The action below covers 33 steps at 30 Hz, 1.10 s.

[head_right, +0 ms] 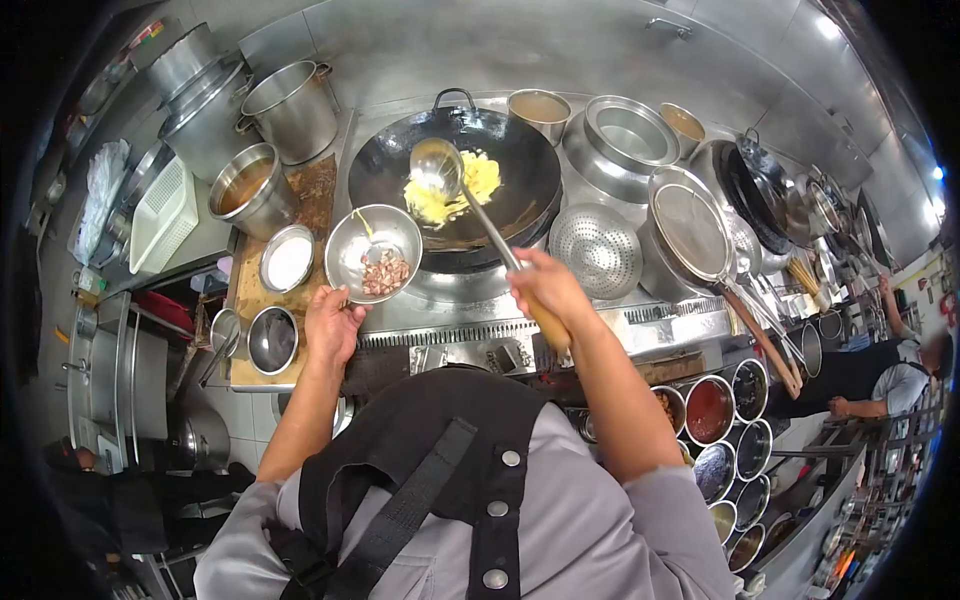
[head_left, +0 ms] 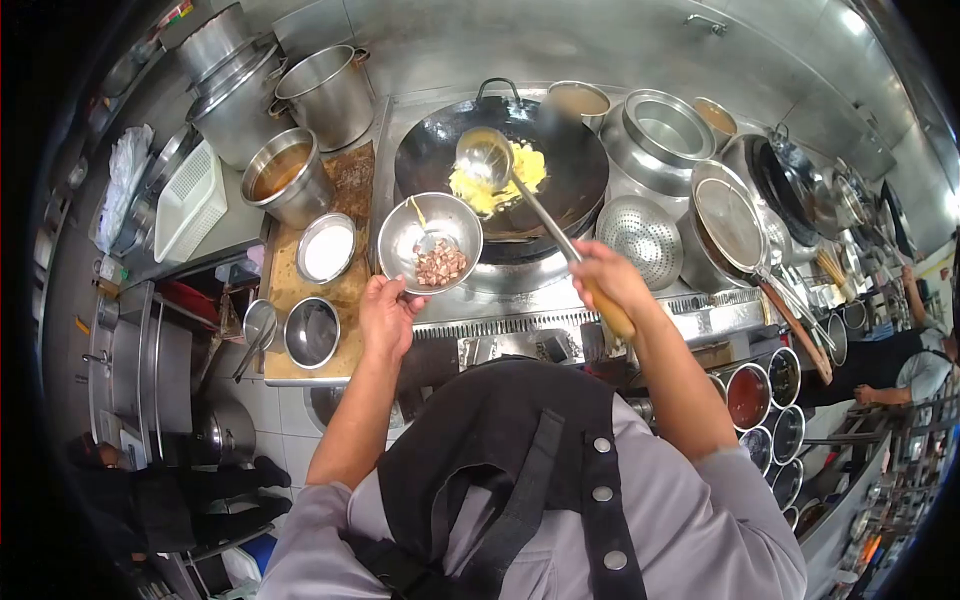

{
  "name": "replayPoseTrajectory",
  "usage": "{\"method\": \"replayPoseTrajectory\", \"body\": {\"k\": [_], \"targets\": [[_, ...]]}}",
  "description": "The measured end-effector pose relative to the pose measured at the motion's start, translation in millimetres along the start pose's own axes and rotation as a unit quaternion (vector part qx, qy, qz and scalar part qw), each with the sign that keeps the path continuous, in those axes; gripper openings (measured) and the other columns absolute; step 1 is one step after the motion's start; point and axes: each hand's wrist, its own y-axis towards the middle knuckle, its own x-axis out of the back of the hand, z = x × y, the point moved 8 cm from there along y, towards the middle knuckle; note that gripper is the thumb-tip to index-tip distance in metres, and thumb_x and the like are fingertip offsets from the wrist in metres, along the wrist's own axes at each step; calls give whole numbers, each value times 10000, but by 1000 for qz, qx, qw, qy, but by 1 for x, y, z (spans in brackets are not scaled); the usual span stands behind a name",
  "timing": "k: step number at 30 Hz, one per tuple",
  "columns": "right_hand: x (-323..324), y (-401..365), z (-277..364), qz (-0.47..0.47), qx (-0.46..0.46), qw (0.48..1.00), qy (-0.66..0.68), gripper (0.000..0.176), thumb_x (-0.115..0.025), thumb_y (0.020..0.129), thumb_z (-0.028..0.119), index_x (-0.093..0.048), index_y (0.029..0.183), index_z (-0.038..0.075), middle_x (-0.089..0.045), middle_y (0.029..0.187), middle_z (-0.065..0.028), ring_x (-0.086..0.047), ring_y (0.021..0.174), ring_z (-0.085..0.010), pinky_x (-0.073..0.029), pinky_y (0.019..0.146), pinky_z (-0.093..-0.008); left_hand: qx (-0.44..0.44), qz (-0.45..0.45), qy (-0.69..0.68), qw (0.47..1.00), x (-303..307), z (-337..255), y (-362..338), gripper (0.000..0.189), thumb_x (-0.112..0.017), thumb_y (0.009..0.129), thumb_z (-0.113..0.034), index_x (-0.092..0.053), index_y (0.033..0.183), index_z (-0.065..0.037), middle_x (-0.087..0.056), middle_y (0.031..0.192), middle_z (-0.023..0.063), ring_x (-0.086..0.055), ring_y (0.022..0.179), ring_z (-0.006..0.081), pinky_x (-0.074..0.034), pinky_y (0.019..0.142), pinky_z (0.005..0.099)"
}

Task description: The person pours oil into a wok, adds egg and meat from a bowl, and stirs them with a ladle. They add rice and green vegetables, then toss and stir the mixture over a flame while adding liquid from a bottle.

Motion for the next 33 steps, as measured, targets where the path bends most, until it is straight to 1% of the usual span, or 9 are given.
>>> {"method": "replayPoseTrajectory", "body": {"k": [2, 5, 8, 11, 15, 20, 24, 26, 33], "targets": [[-12, 18, 3, -23, 14, 999, -25, 507, -606, 919, 30, -467, 1407, 31, -604, 715, -79, -591, 553, -148, -474, 446, -308, -4, 3, 0, 1000, -3, -1, -1, 142, -581, 984, -55, -476, 889, -62, -669, 854, 127, -679, 661, 235, -577, 551, 280], [-21, -13, 13, -138, 103, 956, -239, 549, -592, 904, 23, -427, 1426, -18, -594, 699, -87, -577, 504, -179, -499, 474, -320, -5, 9, 12, 1000, -3, -6, 2, 144, -580, 985, -55, -474, 889, -66, -665, 852, 125, -680, 661, 236, -571, 557, 285], [-7, -28, -11, -44, 0, 990, -131, 552, -610, 924, 50, -437, 1448, 38, -600, 705, -68, -570, 500, -148, -468, 449, -319, -19, 12, 5, 1000, -2, -2, 2, 148, -583, 984, -56, -470, 888, -66, -655, 842, 120, -675, 652, 237, -565, 559, 290], [2, 12, 7, -14, 1, 1000, -16, 522, -618, 916, 50, -458, 1413, 39, -601, 704, -69, -581, 519, -153, -470, 446, -327, 2, 0, 2, 1000, 0, 2, -2, 150, -587, 980, -56, -469, 888, -65, -647, 841, 113, -668, 652, 229, -568, 562, 291], [-17, 5, 6, -130, 103, 960, -227, 565, -621, 893, 49, -433, 1424, -2, -607, 701, -98, -582, 500, -187, -495, 464, -349, -5, 3, 12, 1000, 3, 1, -3, 148, -593, 970, -52, -472, 885, -65, -646, 852, 111, -664, 659, 225, -573, 571, 297], [8, -24, 14, 3, 5, 998, -62, 544, -657, 884, 64, -482, 1397, 16, -611, 733, -78, -572, 500, -146, -460, 428, -317, 18, -8, -4, 1000, 9, 7, -8, 136, -598, 954, -35, -481, 892, -64, -647, 837, 110, -662, 641, 231, -582, 570, 301], [3, 13, 36, -130, 135, 965, -182, 528, -657, 886, 56, -487, 1380, -20, -610, 730, -82, -578, 507, -166, -491, 466, -325, 16, -5, -15, 1000, 12, -2, -5, 126, -591, 946, -16, -490, 883, -59, -650, 816, 114, -659, 624, 234, -584, 564, 296], [8, 21, 32, -154, 127, 962, -188, 509, -657, 885, 49, -493, 1361, -27, -610, 721, -79, -580, 512, -175, -507, 490, -328, 9, -8, -15, 1000, 13, -11, -2, 125, -587, 944, -10, -492, 878, -57, -652, 812, 117, -658, 622, 235, -583, 562, 294], [1, -57, 17, 9, 2, 981, -195, 491, -656, 888, 48, -526, 1362, 45, -588, 684, -44, -567, 513, -135, -468, 454, -305, -74, 6, -23, 997, 14, -60, 30, 132, -593, 929, 13, -478, 942, -51, -661, 871, 151, -670, 683, 258, -561, 574, 281]]}}
